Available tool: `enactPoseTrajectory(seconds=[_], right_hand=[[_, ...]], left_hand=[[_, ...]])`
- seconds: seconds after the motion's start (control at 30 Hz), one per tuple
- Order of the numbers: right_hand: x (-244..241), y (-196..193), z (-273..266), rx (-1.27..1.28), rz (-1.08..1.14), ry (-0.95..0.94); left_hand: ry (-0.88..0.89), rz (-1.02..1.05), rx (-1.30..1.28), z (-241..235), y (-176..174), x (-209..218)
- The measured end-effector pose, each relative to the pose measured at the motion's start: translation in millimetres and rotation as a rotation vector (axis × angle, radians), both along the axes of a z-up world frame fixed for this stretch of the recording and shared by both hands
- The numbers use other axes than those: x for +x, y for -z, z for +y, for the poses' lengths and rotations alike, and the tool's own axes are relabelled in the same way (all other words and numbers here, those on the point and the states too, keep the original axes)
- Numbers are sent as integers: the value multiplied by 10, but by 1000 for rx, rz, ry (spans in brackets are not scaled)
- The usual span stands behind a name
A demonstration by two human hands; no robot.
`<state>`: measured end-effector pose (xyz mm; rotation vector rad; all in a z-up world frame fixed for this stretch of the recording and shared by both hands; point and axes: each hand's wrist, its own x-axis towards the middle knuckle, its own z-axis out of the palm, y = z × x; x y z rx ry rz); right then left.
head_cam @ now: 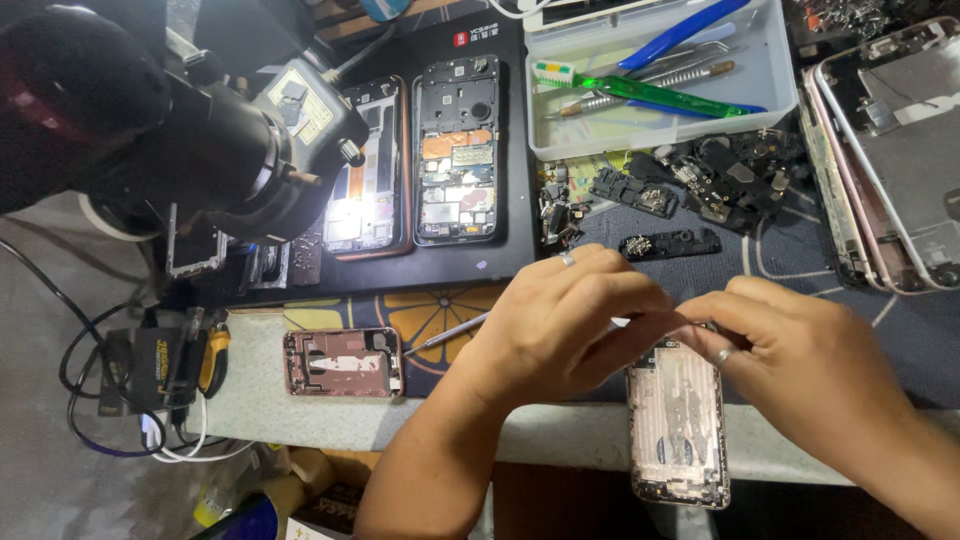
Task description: The person uses a screwdriver to remove screws from a disassembled smartphone chassis, then uses tweezers to lift and reposition small internal components. The person continues to adjust parts within the phone frame while other disassembled phones and tools remain on the workbench.
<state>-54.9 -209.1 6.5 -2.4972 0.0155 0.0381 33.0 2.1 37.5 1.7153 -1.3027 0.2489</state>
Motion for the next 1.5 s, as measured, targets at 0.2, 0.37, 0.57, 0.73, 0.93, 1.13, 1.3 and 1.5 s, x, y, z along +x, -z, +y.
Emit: enactPoseTrajectory(seconds=[0.2,0.37,0.57,0.73,0.93,1.13,1.3,1.5], right_hand=[[84,-33,-37,-9,-62,15],[374,-84,9,-165,-311,-74],[546,-129,121,-254,-297,-131],[224,-285,-96,-351,64,-48],[-228,-184,-83,-290,-29,-37],[-273,58,-128,-157,-145,-36],[-217,66,-134,-128,-60,-20],[-201,59,-155,-69,-62,-17]], left_hand=[[-101,-4,-154,27,9,83],[-225,-30,-233,173,-113,-58],[-327,-56,-220,318,27,-318],[-281,242,-362,227,231,-520],[-251,211,-102,-23,204,-672],[-293,184,-2,-181,173,-721],[-272,180,33,-224,132,-686],[-289,162,59,-281,142,-690]])
